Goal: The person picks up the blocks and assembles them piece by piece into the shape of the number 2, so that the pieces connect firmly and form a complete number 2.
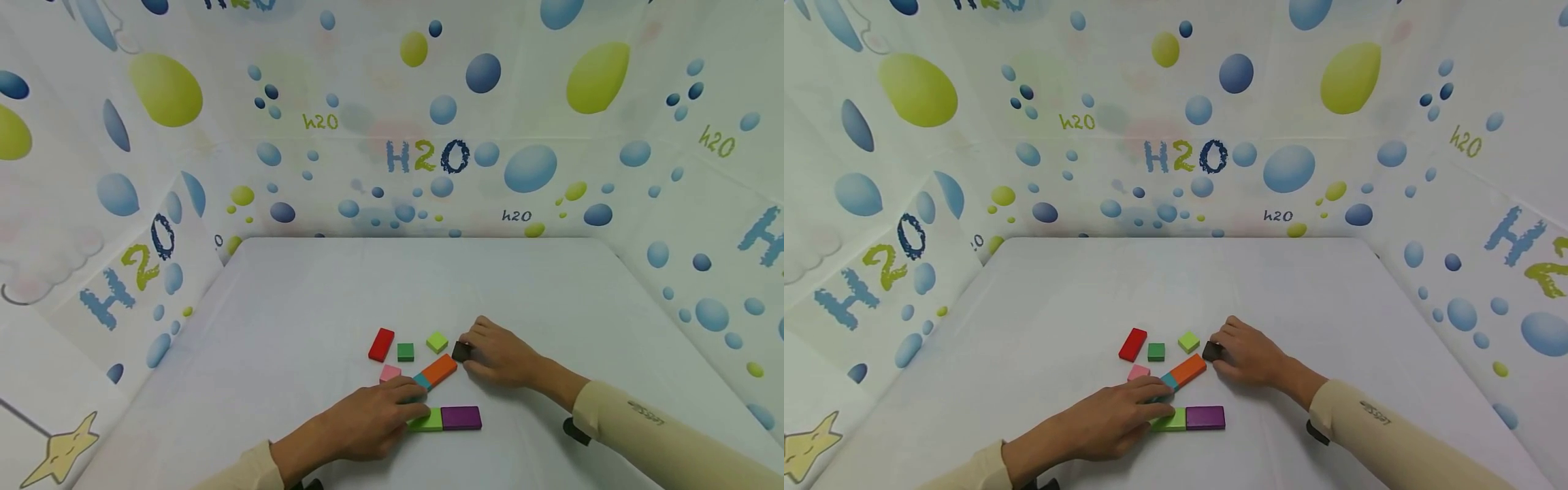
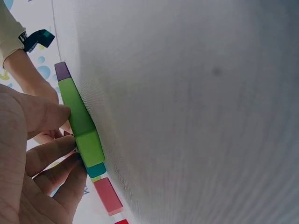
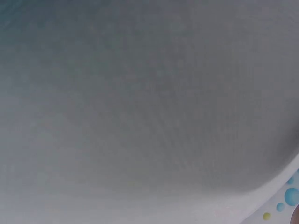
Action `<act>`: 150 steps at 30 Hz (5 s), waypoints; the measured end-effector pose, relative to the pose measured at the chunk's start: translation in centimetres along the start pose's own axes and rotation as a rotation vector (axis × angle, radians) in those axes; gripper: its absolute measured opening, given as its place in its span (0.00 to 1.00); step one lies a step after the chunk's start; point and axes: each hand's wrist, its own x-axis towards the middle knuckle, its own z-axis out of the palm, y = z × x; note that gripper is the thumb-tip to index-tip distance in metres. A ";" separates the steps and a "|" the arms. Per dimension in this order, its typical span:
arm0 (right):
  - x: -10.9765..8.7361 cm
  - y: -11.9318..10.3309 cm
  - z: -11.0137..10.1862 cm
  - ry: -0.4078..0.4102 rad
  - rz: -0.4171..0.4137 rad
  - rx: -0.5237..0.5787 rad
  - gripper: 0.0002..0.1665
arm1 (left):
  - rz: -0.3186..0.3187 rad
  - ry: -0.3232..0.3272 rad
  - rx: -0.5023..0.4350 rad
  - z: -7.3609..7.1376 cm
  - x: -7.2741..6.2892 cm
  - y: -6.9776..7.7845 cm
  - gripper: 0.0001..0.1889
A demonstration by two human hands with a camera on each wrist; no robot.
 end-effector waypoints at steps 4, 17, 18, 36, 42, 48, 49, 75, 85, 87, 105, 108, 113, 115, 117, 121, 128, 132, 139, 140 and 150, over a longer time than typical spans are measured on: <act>0.3 -0.1 0.1 0.007 -0.006 -0.004 0.20 | 0.005 0.008 0.008 0.0 0.0 0.0 0.22; 0.6 -0.1 0.5 -0.035 0.007 0.006 0.21 | -0.002 -0.003 -0.001 0.0 0.1 0.0 0.22; 0.6 -0.1 0.5 -0.037 0.009 0.008 0.21 | -0.002 -0.003 -0.002 0.0 0.1 0.0 0.22; 0.7 -0.3 0.3 -0.059 0.068 0.065 0.20 | -0.003 -0.009 -0.008 0.1 0.2 0.0 0.22; 0.7 -0.3 0.2 -0.060 0.076 0.078 0.20 | 0.005 -0.002 -0.007 0.2 0.2 -0.1 0.22; 0.8 -0.3 0.2 -0.065 0.084 0.068 0.21 | 0.004 0.001 -0.012 0.2 0.3 -0.2 0.22; 0.8 -0.2 0.2 -0.057 0.078 0.063 0.21 | 0.004 0.002 -0.012 0.2 0.2 -0.2 0.22; 3.8 -2.7 0.7 0.004 0.126 -0.019 0.21 | 0.000 -0.001 -0.018 0.0 0.1 -0.2 0.22; 4.6 -2.8 1.4 -0.026 0.192 -0.055 0.19 | 0.014 0.015 -0.007 -0.1 0.0 0.0 0.21; 4.9 -2.9 1.3 -0.028 0.200 -0.045 0.18 | 0.016 0.019 -0.005 -0.1 0.0 0.0 0.21; 6.5 -3.4 1.2 -0.067 0.440 0.108 0.20 | 0.009 0.017 -0.009 0.0 -0.2 0.0 0.22; 6.6 -3.4 1.2 -0.097 0.487 0.146 0.21 | 0.009 0.019 -0.011 0.0 -0.2 0.0 0.22; 6.8 -3.4 1.0 -0.110 0.574 0.255 0.21 | 0.011 0.023 -0.020 0.0 -0.2 -0.1 0.22; 6.8 -3.4 1.0 -0.107 0.585 0.279 0.21 | 0.015 0.025 -0.020 0.1 -0.2 -0.1 0.22; 6.8 -3.4 1.0 -0.103 0.589 0.300 0.21 | 0.017 0.027 -0.022 0.1 -0.2 -0.2 0.22; 6.5 -3.0 1.0 -0.081 0.586 0.324 0.21 | 0.019 0.023 -0.025 0.1 -0.1 -0.2 0.22; 6.2 -2.2 0.8 -0.027 0.507 0.282 0.19 | 0.012 0.020 -0.025 0.0 0.0 -0.1 0.21; 6.0 -2.0 0.4 -0.008 0.461 0.262 0.18 | 0.007 0.024 -0.017 -0.1 0.0 0.0 0.21; 5.3 -1.5 0.1 0.012 0.428 0.210 0.19 | 0.001 0.021 -0.014 0.0 0.0 0.1 0.21; 5.2 -1.5 0.0 0.013 0.431 0.200 0.20 | 0.002 0.022 -0.013 0.0 0.0 0.1 0.21; 3.4 -0.3 -0.3 0.039 0.403 0.154 0.18 | 0.003 0.023 -0.021 0.1 0.1 0.1 0.21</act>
